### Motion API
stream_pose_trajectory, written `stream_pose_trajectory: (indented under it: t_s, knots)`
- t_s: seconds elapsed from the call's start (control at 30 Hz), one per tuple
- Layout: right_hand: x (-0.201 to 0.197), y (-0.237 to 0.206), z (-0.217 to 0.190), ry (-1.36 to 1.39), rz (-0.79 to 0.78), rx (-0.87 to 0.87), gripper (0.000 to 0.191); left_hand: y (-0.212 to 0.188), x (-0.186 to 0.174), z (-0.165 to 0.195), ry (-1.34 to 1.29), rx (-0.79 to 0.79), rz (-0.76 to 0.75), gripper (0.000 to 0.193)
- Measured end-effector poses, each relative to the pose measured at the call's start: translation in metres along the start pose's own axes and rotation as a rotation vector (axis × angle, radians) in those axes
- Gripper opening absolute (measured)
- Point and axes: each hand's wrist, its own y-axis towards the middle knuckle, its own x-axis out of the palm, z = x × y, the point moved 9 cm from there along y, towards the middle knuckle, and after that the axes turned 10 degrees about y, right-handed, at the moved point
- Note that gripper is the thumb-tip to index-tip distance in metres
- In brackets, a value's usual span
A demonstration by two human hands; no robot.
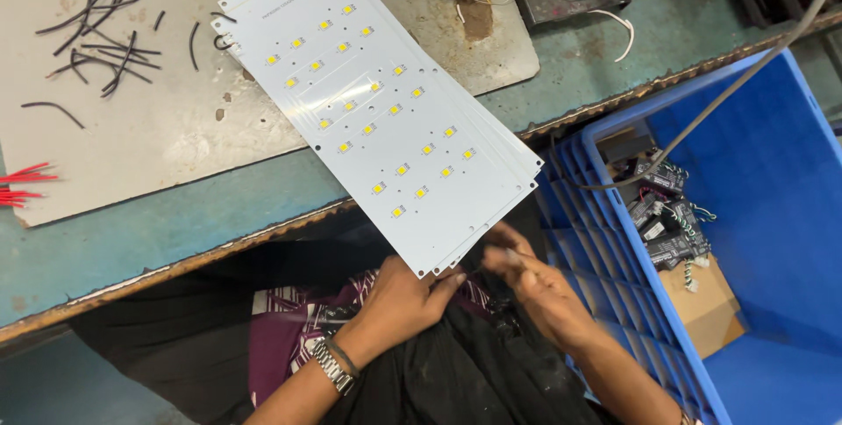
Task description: The person strips the ends of black wires using wire cutters, applies flux, and solders them to an LED panel using a soldering iron and solder wire. The person then trims excess wire and continues soldering additional connections.
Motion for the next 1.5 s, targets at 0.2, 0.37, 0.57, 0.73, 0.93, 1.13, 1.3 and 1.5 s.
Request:
stream_pose_trajectory:
  t_s: [0.2, 0.37, 0.57, 0.73, 0.93, 1.13, 1.3, 1.5]
  knots:
    - [-0.005, -0.006, -0.011, -1.33, -0.075, -0.518, 0.025, 0.0, 0.002, -0.01, 0.106, -0.116, -0.041, 0.026]
    - [-0.036, 0.009, 0.007, 0.04, -0.132, -0.129, 0.028, -0.002, 0.005, 0.006, 0.087, 0.1, -0.016, 0.02]
    - [-0.01, 0.0, -0.003, -1.348, -0.122, -0.573, 0.026, -0.01, -0.009, -0.002, 0.027, 0.069, 0.076, 0.022]
    - [-0.05, 0.008, 0.036, 0.018, 0.015, 0.088, 0.041, -0.015, -0.001, -0.011, -0.015, -0.008, -0.076, 0.025]
    - [0.004, 0.008, -0.02, -0.715, -0.078, -0.316, 0.035, -0.019, 0.005, -0.017, -0.066, 0.004, -0.092, 0.028]
    - [0.048, -0.001, -0.058, -1.331, -0.071, -0.689, 0.022, -0.022, 0.011, -0.032, -0.093, -0.108, -0.119, 0.03]
    - [0.001, -0.002, -0.036, -1.508, -0.152, -0.554, 0.008, -0.022, 0.009, -0.034, -0.095, -0.14, -0.089, 0.029]
    - [-0.063, 0.013, 0.016, -0.187, 0.037, 0.01, 0.023, -0.02, 0.016, -0.021, -0.101, -0.026, -0.114, 0.026]
